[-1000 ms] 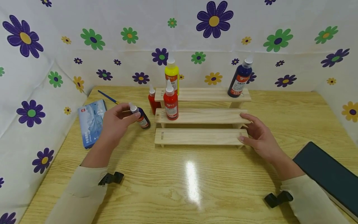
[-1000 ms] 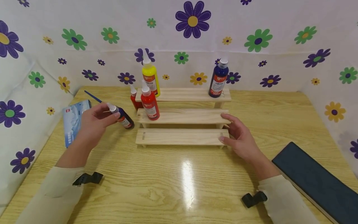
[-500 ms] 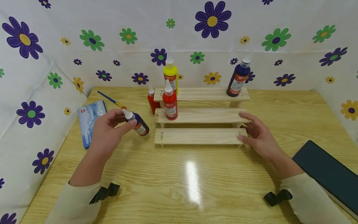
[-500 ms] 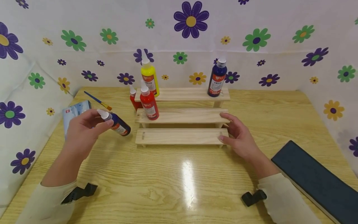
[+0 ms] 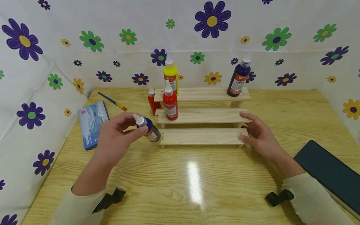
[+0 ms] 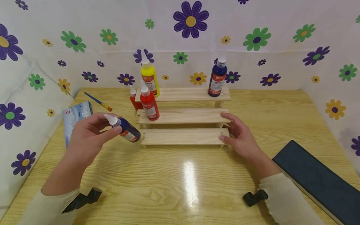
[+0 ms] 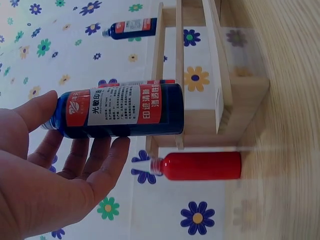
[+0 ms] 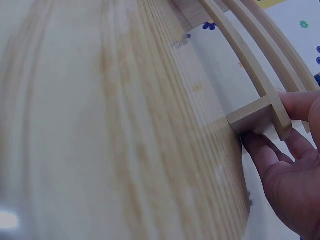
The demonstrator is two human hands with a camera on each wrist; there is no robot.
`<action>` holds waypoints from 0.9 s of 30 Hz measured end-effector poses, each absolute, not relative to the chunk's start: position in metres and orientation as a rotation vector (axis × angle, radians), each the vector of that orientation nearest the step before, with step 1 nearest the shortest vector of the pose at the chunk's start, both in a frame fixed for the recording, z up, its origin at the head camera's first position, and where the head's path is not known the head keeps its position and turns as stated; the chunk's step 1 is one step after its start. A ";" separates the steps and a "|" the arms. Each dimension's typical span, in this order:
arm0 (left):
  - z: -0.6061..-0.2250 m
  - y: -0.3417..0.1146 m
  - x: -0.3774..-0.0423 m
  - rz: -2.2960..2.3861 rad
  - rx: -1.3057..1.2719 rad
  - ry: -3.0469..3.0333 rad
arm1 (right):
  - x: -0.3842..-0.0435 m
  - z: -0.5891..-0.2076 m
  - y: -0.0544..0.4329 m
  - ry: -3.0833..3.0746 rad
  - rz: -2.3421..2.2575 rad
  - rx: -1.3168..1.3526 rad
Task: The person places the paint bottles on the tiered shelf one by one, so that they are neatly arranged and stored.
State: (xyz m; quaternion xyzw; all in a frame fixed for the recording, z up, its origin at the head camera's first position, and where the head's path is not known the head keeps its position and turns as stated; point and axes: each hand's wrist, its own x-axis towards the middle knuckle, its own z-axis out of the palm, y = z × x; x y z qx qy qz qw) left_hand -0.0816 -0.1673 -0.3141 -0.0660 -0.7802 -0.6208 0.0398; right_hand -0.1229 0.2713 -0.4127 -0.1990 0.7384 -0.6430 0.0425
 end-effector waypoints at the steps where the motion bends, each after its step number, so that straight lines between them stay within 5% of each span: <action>1: -0.314 -0.165 -0.082 -1.912 -0.214 -2.393 | -0.123 -0.413 0.271 2.259 -1.965 -0.613; 27: -0.318 -0.071 -0.103 -2.184 -0.632 -2.347 | -0.122 -0.414 0.271 2.335 -1.905 -0.565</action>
